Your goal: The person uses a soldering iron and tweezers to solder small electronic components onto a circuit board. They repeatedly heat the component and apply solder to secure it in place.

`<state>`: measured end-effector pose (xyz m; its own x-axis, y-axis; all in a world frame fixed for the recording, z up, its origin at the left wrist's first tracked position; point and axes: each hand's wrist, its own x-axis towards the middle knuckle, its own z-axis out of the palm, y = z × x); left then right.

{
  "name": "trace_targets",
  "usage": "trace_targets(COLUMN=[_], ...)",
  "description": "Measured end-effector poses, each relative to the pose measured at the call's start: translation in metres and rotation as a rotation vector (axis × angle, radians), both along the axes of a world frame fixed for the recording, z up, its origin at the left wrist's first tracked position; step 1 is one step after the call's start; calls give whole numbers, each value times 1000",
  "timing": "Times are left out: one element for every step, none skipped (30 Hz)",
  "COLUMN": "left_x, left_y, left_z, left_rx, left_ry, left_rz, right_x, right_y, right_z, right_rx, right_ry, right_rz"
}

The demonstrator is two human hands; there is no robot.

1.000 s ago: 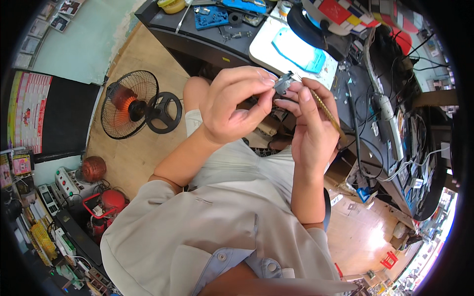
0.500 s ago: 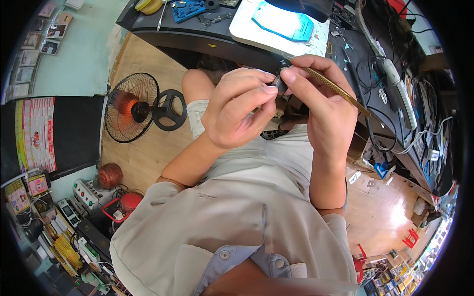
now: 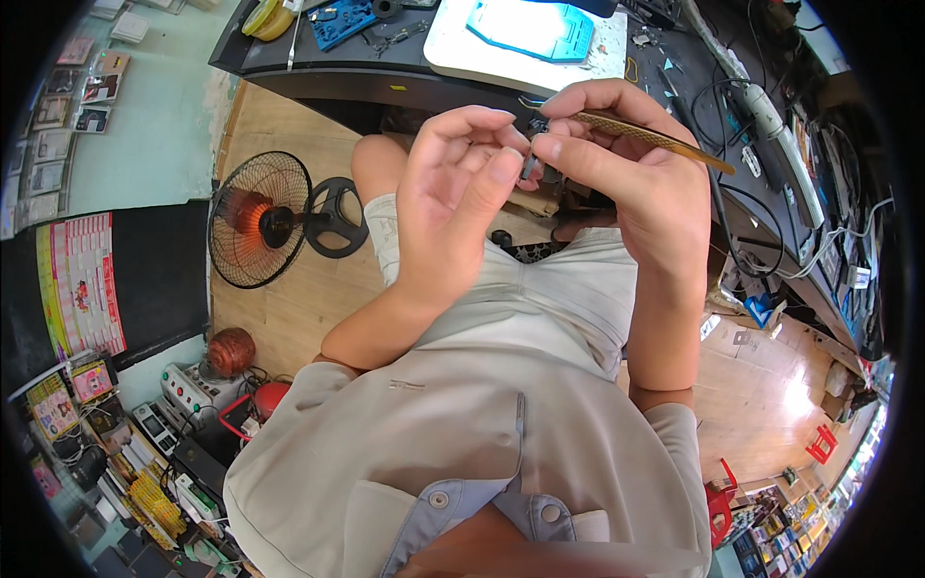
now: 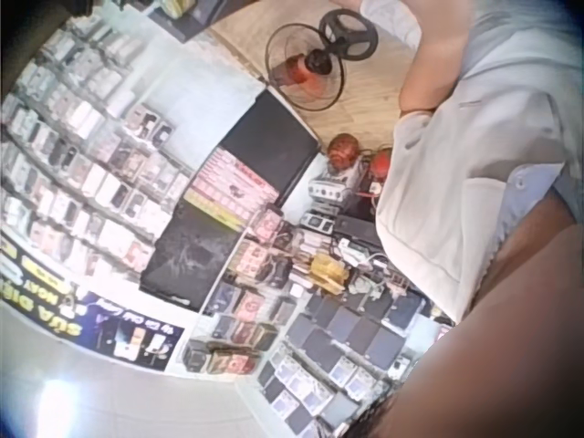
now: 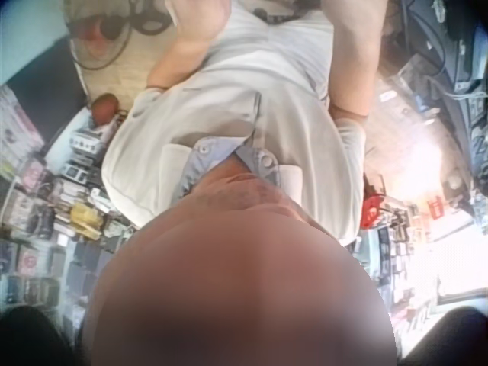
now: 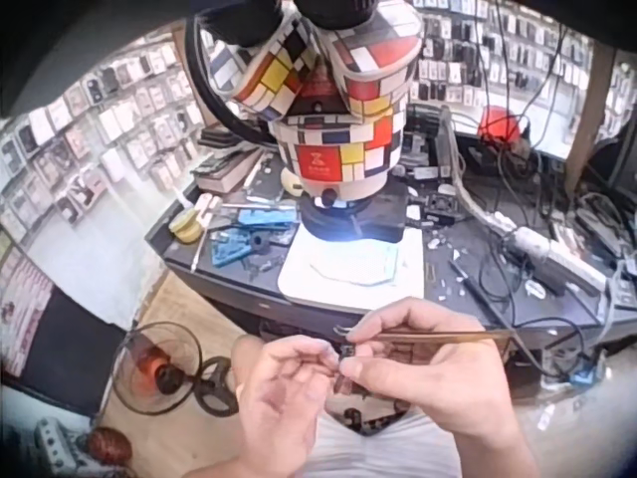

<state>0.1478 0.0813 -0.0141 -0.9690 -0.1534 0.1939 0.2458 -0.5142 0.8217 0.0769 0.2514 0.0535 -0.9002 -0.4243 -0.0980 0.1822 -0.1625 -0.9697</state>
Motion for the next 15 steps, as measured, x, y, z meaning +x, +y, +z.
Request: trace_targets(left_x=[0,0,0,0,0,0,0,0,-1,-1,-1,-1,-1,0,2], left_y=[-3,-6,-8,-10,-12,-13,-14,-15,-16,-16,-17,-16,-16,-15,-13], left_z=[0,0,2,4,5,7,9,11,13,15,16,17,18,19,17], left_rx=[5,10,30,51,71,94,117,139,164,188,213,255,297,340,276], left_ry=[-23,-47,-56,-64,-73,-97,-120,-144,-172,-200,-227,-223,-217,-212,-141], left_rz=[-42,-83,-117,-151,-185,-200,-216,-231,-250,-269,-288,-305,-323,-340,-264], right_x=[0,0,0,0,-1,-1,-1,0,0,0,1,3,6,9,13], right_y=[0,-1,-2,-1,0,1,1,1,1,1,1,2,2,3,3], right_z=[-1,-3,-4,-2,0,2,2,2,2,4,8,9,8,4,1], right_rx=[1,2,3,29,55,80,91,103,116,109,101,92,65,37,10], right_ry=[24,48,73,69,64,61,65,68,73,66,60,55,57,59,62], right_rz=[-2,-4,-6,6,17,30,26,22,18,10,2,-3,-39,-76,-108])
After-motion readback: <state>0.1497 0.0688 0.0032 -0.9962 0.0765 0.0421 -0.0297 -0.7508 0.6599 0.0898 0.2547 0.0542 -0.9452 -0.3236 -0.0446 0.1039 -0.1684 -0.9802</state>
